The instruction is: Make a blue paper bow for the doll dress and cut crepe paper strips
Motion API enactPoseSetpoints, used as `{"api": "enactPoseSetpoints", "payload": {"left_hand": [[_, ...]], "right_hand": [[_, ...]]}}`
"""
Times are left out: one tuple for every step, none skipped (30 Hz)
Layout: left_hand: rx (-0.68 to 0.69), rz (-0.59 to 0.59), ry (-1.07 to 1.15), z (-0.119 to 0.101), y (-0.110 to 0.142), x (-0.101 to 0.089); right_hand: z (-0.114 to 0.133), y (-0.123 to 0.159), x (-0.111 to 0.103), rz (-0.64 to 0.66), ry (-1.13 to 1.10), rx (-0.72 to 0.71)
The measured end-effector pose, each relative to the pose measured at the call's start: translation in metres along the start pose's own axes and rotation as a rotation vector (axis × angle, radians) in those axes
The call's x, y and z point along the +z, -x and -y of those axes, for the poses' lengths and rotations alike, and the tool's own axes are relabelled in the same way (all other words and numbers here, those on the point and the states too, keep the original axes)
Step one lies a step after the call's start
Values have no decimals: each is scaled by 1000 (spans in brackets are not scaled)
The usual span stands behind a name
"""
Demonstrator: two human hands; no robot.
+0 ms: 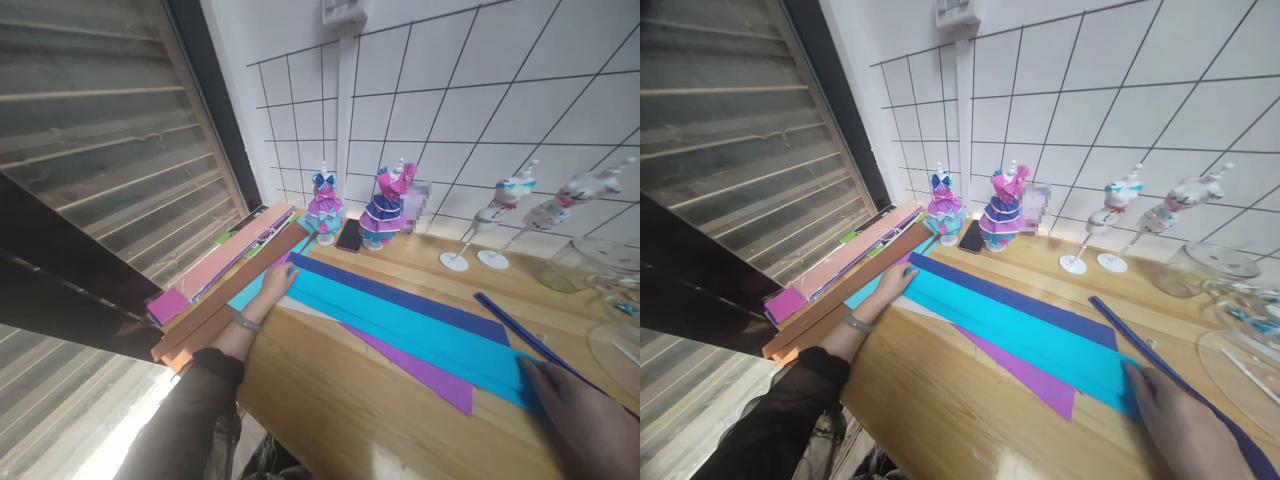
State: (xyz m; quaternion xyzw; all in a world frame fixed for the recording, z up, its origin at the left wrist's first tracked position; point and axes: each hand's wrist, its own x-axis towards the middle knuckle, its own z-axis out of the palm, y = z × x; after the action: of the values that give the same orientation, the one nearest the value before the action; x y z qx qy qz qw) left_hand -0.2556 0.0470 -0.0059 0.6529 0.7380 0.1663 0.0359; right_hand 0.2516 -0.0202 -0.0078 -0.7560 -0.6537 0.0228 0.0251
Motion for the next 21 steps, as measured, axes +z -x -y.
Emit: {"api": "enactPoseSetpoints", "payload": {"left_hand": [[1,-4,-12,0,0,0],[2,-10,-24,0,1,1],[5,-16,-35,-1,2,1],[9,-22,-45,-1,2,1],[15,-27,-52,-1,3,1],[22,-32,-59,-1,3,2],[30,-34,-66,-1,3,2],[35,-38,-83,-1,3,2],[39,-46,-125,-2,2,2],[43,-50,-167,-2,2,3],[46,-53,-204,-2,1,3],[48,-52,-238,-2,1,3],[52,-51,-262,-3,0,3],[55,-49,-280,-4,0,2],[57,-48,-292,-4,0,2],[59,-49,-298,-5,-1,2],[62,-51,-299,-6,-1,1],[63,-52,-298,-6,-1,1],[61,-53,-295,-7,-1,0],[59,-52,-290,-7,-1,0],[59,-52,-285,-7,-2,0]], "right_hand": [[1,0,-2,35,-12,1],[2,0,-3,59,-19,2],[3,0,-4,71,-17,-3],[3,-1,-4,61,-2,-10],[3,-2,-3,45,14,-16],[3,-3,-3,44,25,-33],[2,-5,-1,35,43,-38],[2,-6,0,32,56,-44],[2,-7,1,31,63,-51],[2,-7,2,29,68,-42],[3,-7,1,30,70,-35],[5,-7,0,22,70,-30],[7,-5,-2,11,69,-28],[10,-3,-4,-6,66,-34],[13,-1,-8,-24,62,-40],[17,1,-12,-36,57,-45],[20,3,-15,-45,51,-49],[22,4,-18,-49,46,-54],[24,5,-21,-49,40,-60],[25,6,-22,-52,37,-66],[25,6,-22,-55,35,-73]]}}
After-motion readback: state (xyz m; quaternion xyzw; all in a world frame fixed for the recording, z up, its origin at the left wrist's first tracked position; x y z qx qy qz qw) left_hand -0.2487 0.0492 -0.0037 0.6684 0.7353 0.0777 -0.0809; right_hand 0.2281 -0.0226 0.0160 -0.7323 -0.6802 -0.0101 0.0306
